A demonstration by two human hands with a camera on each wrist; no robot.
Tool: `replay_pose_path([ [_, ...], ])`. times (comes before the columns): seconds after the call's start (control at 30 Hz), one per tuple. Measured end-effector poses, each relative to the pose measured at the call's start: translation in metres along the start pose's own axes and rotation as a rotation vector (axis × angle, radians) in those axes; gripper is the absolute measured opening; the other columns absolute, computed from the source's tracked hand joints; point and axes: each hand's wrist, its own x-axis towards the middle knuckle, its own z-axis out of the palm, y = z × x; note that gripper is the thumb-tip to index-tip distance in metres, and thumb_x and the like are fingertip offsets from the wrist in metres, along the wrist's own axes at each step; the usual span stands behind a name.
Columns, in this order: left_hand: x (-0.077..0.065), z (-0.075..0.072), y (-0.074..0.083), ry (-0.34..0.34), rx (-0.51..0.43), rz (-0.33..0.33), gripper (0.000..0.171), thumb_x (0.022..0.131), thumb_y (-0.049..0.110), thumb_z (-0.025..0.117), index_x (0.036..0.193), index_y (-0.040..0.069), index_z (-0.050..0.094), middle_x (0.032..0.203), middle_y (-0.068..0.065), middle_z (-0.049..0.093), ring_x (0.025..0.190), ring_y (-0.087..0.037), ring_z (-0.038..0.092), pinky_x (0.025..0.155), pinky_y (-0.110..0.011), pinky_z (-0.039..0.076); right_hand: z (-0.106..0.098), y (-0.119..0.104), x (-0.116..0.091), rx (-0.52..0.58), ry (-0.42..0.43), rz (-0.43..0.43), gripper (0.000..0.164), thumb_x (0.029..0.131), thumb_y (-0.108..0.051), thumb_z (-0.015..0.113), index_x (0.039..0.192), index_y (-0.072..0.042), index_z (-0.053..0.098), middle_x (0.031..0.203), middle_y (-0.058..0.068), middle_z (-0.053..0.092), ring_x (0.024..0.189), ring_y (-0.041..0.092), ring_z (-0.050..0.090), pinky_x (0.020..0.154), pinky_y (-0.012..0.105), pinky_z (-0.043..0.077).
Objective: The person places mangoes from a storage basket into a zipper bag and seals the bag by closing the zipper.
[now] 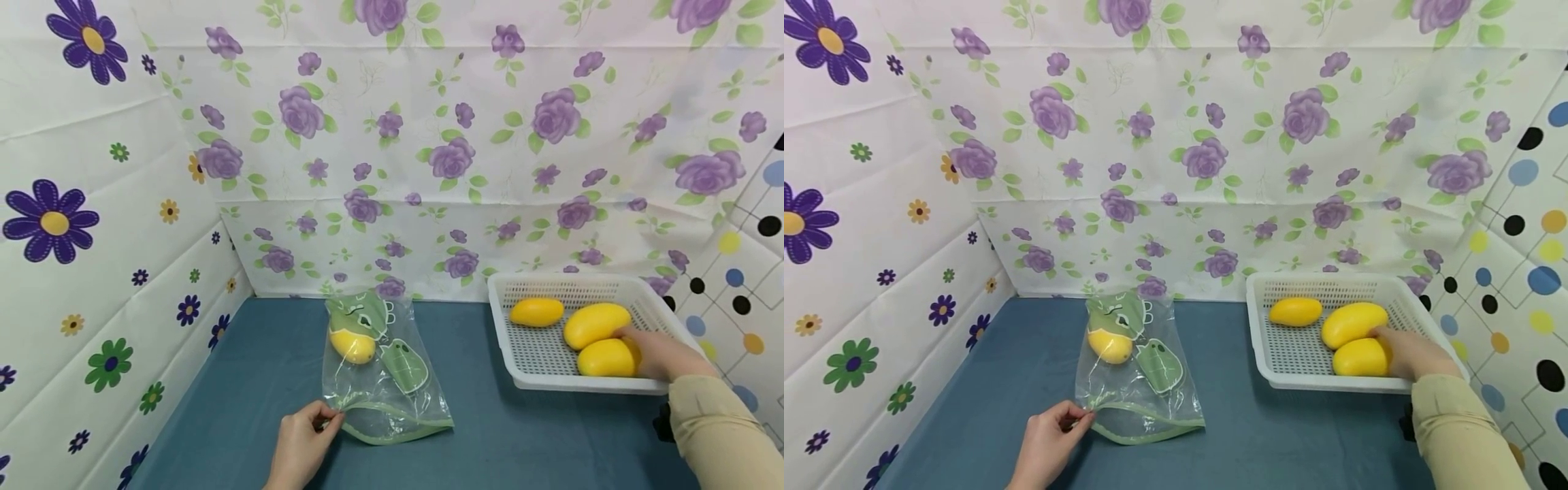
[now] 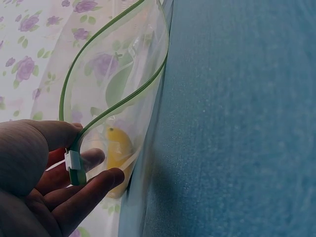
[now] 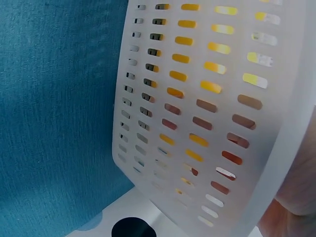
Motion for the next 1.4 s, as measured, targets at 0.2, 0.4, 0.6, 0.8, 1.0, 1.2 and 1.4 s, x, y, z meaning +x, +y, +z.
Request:
replay_pose_path([
  [0.2,-0.001,0.002,-0.001,-0.001,0.008,-0.001,0.019,0.091,0.015,0.088,0.078,0.02,0.074,0.077,0.01,0.075,0.063,-0.001,0.065,0.058,-0.024,0.053,-0.004,0.002,-0.006,-0.013,0.02,-0.041,0.079,0.08,-0.017,0.089,0.148,0.001,0.052,0.133,0.039,0.06,0.106,0.053,0.061,0.09,0.076,0.047],
  [0.4,-0.001,0.003,-0.001,0.005,0.009,-0.004,0.019,0.091,0.016,0.088,0.078,0.021,0.075,0.078,0.01,0.076,0.064,-0.001,0.065,0.058,-0.024,0.053,-0.007,0.002,-0.01,0.005,0.072,-0.043,0.088,0.078,-0.026,0.093,0.149,0.004,0.051,0.133,0.038,0.06,0.103,0.05,0.061,0.09,0.076,0.047],
  [0.6,-0.001,0.002,0.0,0.005,0.003,-0.007,0.019,0.091,0.015,0.087,0.078,0.021,0.074,0.079,0.01,0.076,0.064,-0.002,0.066,0.058,-0.024,0.053,-0.009,0.004,-0.016,0.076,0.113,-0.041,0.092,0.078,-0.027,0.094,0.15,0.004,0.047,0.135,0.04,0.057,0.105,0.048,0.06,0.087,0.073,0.049],
  [0.8,-0.001,0.003,0.0,-0.006,-0.007,-0.011,0.02,0.091,0.014,0.087,0.078,0.022,0.074,0.078,0.011,0.076,0.063,-0.002,0.065,0.058,-0.024,0.054,-0.01,0.011,-0.027,0.131,0.155,-0.027,0.103,0.079,-0.035,0.094,0.155,0.004,0.037,0.136,0.041,0.054,0.104,0.048,0.059,0.083,0.07,0.049],
  [1.0,-0.001,0.003,0.0,0.002,0.002,-0.004,0.022,0.091,0.014,0.087,0.077,0.022,0.073,0.077,0.012,0.075,0.064,-0.001,0.066,0.059,-0.024,0.054,-0.007,0.013,-0.03,0.135,0.186,-0.024,0.109,0.08,-0.046,0.094,0.158,0.002,0.034,0.139,0.04,0.053,0.104,0.047,0.059,0.083,0.067,0.049],
  [1.2,-0.001,0.003,0.0,-0.005,-0.003,-0.013,0.021,0.091,0.014,0.087,0.077,0.022,0.074,0.077,0.012,0.075,0.064,-0.001,0.065,0.059,-0.024,0.054,-0.002,0.008,-0.032,0.146,0.238,-0.035,0.111,0.078,-0.046,0.096,0.157,0.003,0.034,0.137,0.041,0.054,0.102,0.047,0.061,0.083,0.067,0.051],
  [1.4,-0.001,0.003,-0.002,-0.003,-0.007,-0.007,0.021,0.092,0.014,0.087,0.077,0.022,0.074,0.078,0.011,0.076,0.064,-0.001,0.065,0.059,-0.024,0.054,0.001,0.004,-0.033,0.173,0.259,-0.032,0.112,0.082,-0.049,0.093,0.157,0.007,0.031,0.138,0.04,0.053,0.104,0.048,0.062,0.083,0.066,0.052],
])
